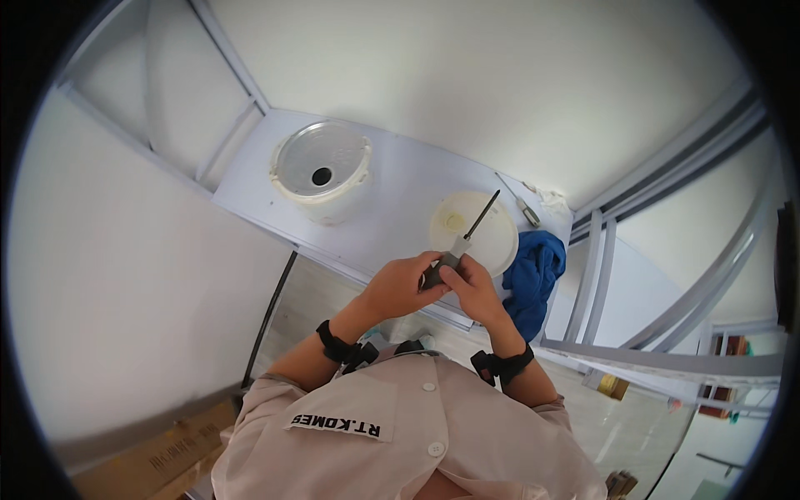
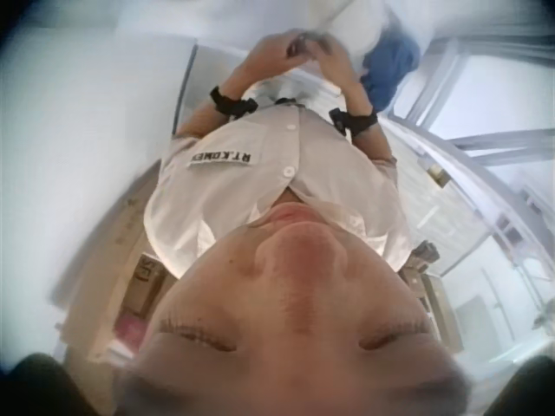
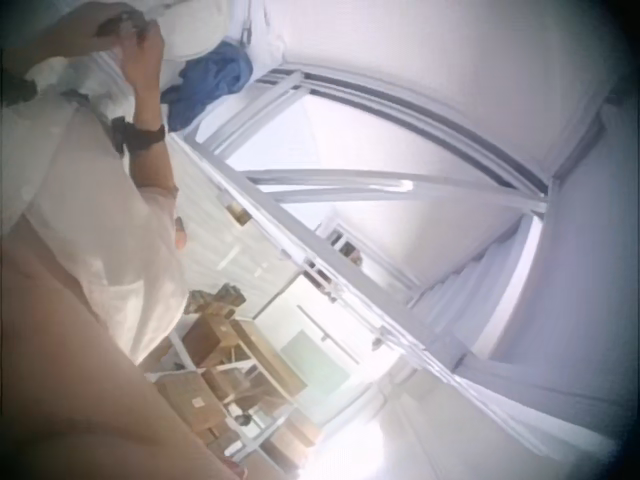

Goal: The person uses a screwdriver to remove screws from a white plastic lid, then places the lid onto a white bucket. The person continues to use the screwdriver to tighten screws into the lid, securing it to the bucket.

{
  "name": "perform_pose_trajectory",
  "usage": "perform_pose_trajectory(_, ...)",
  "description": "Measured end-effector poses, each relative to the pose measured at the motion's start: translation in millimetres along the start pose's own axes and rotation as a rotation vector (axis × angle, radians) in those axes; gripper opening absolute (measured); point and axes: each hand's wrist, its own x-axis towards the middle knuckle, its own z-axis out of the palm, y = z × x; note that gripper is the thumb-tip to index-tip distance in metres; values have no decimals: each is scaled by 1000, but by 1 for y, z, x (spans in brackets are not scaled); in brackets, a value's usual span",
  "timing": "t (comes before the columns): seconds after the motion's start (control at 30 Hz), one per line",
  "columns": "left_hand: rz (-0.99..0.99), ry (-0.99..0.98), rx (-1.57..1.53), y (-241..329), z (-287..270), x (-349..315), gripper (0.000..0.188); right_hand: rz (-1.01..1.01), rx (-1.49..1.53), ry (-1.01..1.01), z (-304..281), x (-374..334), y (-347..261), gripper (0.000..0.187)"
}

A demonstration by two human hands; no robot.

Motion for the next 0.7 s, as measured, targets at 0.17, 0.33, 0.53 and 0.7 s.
perform_pose_trajectory(0.17, -55, -8, -21, -2, -32, -8, 61, -67, 49, 59, 22, 16, -7, 34)
perform_pose_trajectory(0.33, 22, 103, 111, -43, -83, -12, 40, -163, -102, 116, 45, 36, -17, 41)
perform_pose_trajectory(0.53, 377, 387, 309, -95, -174, -1, 17, -227, 68, 227, 116, 86, -41, 47)
perform_pose_trajectory(0.7, 527, 383, 445, -116, -240, 21, 17, -255, -60, 435, 163, 130, -45, 61)
